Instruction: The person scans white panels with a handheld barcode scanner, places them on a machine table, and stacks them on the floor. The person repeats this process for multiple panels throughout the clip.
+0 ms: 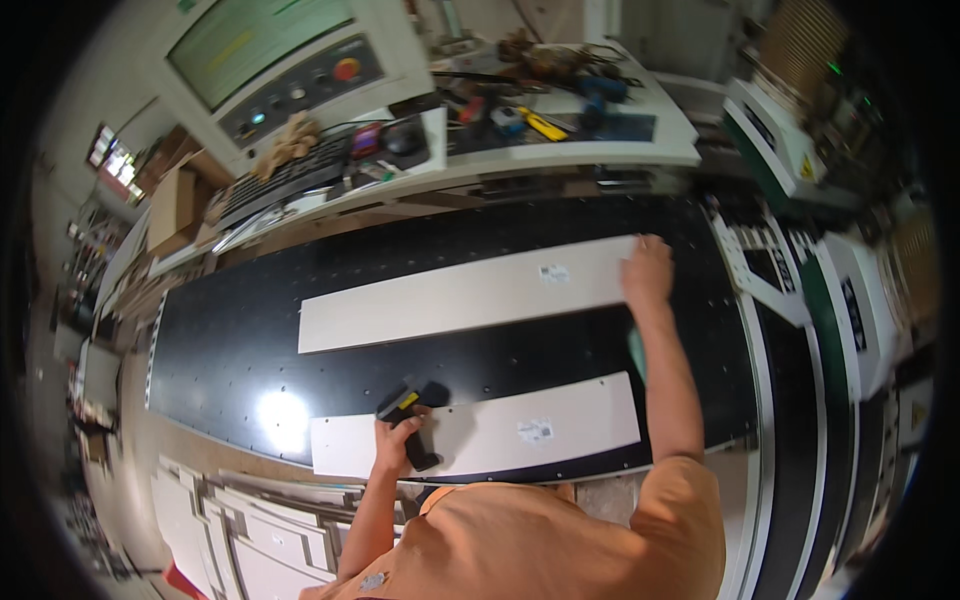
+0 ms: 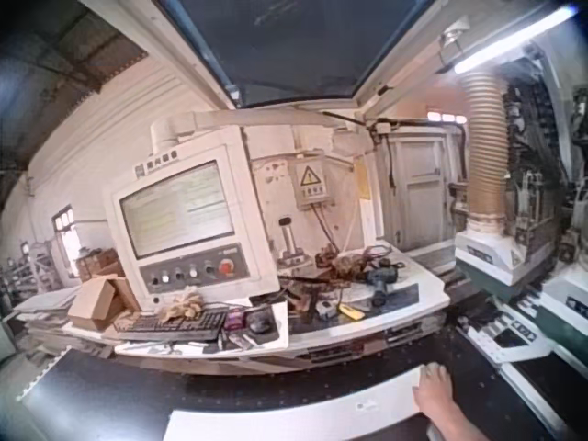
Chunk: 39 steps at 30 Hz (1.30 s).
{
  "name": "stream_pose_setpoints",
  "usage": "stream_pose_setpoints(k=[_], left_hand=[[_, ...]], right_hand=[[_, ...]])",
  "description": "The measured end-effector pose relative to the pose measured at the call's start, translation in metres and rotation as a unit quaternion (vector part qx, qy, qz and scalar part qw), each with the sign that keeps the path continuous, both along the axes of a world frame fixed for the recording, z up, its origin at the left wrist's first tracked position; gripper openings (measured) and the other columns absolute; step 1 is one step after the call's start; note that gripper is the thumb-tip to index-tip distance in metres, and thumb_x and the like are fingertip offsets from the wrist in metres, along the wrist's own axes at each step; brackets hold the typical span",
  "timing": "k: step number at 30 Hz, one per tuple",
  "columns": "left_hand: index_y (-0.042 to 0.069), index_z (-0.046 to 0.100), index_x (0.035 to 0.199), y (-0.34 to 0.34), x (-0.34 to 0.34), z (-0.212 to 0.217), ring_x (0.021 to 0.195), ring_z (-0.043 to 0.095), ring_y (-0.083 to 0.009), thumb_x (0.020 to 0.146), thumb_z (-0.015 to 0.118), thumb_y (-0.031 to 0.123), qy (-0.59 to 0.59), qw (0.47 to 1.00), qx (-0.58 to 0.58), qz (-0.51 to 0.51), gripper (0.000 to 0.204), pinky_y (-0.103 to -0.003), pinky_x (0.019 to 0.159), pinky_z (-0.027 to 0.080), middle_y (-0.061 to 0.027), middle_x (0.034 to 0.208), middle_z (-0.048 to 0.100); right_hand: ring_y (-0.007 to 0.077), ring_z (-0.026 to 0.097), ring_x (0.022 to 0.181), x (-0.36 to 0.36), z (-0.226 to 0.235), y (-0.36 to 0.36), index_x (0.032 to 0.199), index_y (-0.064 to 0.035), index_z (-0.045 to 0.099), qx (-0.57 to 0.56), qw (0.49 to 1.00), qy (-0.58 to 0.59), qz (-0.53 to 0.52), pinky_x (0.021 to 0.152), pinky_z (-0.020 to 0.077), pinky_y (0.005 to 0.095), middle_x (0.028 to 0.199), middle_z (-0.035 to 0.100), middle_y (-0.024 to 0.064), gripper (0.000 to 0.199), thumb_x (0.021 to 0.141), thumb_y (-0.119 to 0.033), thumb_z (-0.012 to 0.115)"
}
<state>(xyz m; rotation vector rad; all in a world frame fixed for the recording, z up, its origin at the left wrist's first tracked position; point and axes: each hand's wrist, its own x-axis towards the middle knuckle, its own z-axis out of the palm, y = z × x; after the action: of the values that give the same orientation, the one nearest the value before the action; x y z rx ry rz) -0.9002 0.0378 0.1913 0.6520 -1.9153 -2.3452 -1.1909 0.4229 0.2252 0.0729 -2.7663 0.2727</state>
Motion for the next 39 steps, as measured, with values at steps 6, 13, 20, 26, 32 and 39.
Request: stream_pose_setpoints(k=[6, 13, 20, 26, 32, 39], left_hand=[[-0.005, 0.063, 0.103, -0.009, -0.008, -0.011, 0.081, 0.059, -0.0164, 0.075, 0.061, 0.015, 0.036, 0.997, -0.063, 0.038, 0.034, -0.031, 0.078, 0.048, -0.0118, 0.093, 0.070], [-0.004, 0.063, 0.101, -0.024, -0.007, -0.021, 0.081, 0.058, -0.0182, 0.077, 0.064, 0.021, 0.033, 0.993, -0.097, 0.060, 0.035, -0.033, 0.079, 0.046, -0.0131, 0.089, 0.070], [-0.004, 0.062, 0.096, -0.025, -0.008, -0.023, 0.080, 0.059, -0.0194, 0.076, 0.065, 0.022, 0.034, 0.994, -0.096, 0.048, 0.032, -0.034, 0.080, 0.046, -0.0141, 0.087, 0.069], [-0.004, 0.061, 0.097, -0.027, -0.009, -0.022, 0.080, 0.060, -0.0209, 0.076, 0.065, 0.023, 0.021, 0.992, -0.115, 0.055, 0.035, -0.035, 0.080, 0.047, -0.0139, 0.085, 0.068], [-0.003, 0.064, 0.099, -0.027, -0.007, -0.023, 0.081, 0.061, -0.0170, 0.075, 0.066, 0.018, -0.007, 0.991, -0.114, 0.063, 0.033, -0.031, 0.078, 0.047, -0.0094, 0.086, 0.068], [-0.004, 0.062, 0.107, -0.017, -0.016, -0.010, 0.085, 0.061, -0.0172, 0.077, 0.063, 0.015, -0.035, 0.993, -0.097, 0.059, 0.036, -0.032, 0.082, 0.047, -0.0091, 0.091, 0.068]], right_hand=[[0.0425, 0.054, 0.119, 0.053, -0.033, -0.122, 0.137, -0.0075, 0.047, -0.003, 0.971, -0.159, 0.178, 0.091, 0.0523, 0.0473, 0.144, 0.040, 0.0223, 0.071, 0.081, -0.041, 0.076], [0.0437, 0.044, 0.126, 0.015, -0.050, -0.146, 0.140, -0.0009, 0.044, -0.068, 0.992, -0.106, -0.007, 0.098, 0.0432, 0.0550, 0.151, 0.029, 0.0297, 0.087, 0.076, -0.049, 0.079], [0.0559, 0.027, 0.138, -0.036, -0.071, -0.156, 0.142, 0.0047, 0.043, -0.112, 0.988, -0.078, -0.073, 0.110, 0.0288, 0.0624, 0.154, 0.021, 0.0341, 0.084, 0.084, -0.049, 0.072], [0.0602, 0.021, 0.138, -0.087, -0.094, -0.123, 0.139, 0.0063, 0.045, -0.108, 0.992, -0.003, -0.063, 0.111, 0.0266, 0.0634, 0.152, 0.024, 0.0347, 0.069, 0.095, -0.045, 0.058], [0.0636, 0.026, 0.133, -0.111, -0.117, -0.054, 0.130, 0.0076, 0.052, -0.148, 0.984, 0.092, -0.033, 0.109, 0.0259, 0.0658, 0.147, 0.033, 0.0357, 0.059, 0.092, -0.037, 0.061], [0.0543, 0.024, 0.141, -0.114, -0.121, -0.003, 0.139, 0.0074, 0.043, -0.184, 0.982, 0.041, 0.005, 0.116, 0.0245, 0.0569, 0.151, 0.033, 0.0289, 0.058, 0.098, -0.032, 0.056]])
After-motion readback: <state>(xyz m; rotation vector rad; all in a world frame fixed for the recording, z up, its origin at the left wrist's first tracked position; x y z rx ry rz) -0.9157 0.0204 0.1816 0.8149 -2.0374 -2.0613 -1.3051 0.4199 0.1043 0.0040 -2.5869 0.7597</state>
